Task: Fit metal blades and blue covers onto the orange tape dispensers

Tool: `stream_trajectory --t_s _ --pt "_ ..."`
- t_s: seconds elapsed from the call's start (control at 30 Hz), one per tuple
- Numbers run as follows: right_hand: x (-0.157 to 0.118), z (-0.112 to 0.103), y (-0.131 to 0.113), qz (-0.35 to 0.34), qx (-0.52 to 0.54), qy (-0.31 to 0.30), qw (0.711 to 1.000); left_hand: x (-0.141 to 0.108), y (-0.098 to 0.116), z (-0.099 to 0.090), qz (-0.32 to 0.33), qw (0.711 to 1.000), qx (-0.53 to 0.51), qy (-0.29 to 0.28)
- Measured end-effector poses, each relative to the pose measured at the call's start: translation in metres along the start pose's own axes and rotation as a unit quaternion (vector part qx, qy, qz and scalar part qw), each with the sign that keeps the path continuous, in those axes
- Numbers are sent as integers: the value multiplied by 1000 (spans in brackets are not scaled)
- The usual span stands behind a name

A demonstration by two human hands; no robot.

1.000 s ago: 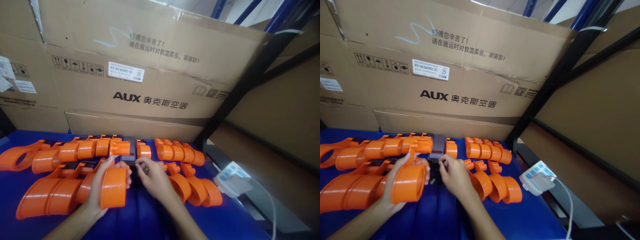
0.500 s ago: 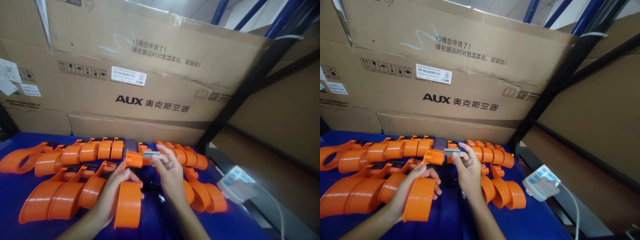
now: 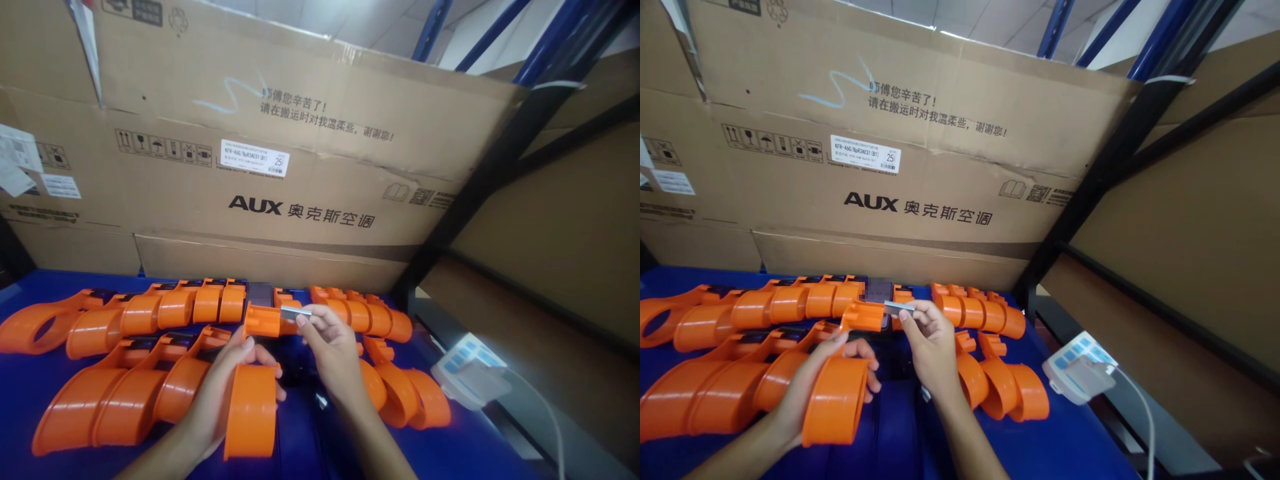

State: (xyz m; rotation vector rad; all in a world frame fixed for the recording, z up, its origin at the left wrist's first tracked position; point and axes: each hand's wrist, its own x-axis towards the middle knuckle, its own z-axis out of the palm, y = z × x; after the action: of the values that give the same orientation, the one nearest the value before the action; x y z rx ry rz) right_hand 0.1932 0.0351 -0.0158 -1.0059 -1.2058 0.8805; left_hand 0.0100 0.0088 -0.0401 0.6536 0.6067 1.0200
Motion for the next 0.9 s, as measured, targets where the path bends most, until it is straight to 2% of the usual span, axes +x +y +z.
stream_trajectory --t_s 0.23,0.37,0.6,0.7,0.9 --pt "1 -1 1 -3 22 -27 999 3 -5 -4 14 999 39 15" --pt "0 0 2 -3 24 -22 999 5 -6 -6 16 997 69 23" --pt "-1 3 -2 3 -9 -20 1000 5 -5 -8 -5 998 62 12" --pt "-3 3 0 10 -19 -37 999 5 -5 -7 -12 998 55 -1" --pt "-8 4 11 -23 -39 -41 998 5 -8 -6 -2 997 80 -3"
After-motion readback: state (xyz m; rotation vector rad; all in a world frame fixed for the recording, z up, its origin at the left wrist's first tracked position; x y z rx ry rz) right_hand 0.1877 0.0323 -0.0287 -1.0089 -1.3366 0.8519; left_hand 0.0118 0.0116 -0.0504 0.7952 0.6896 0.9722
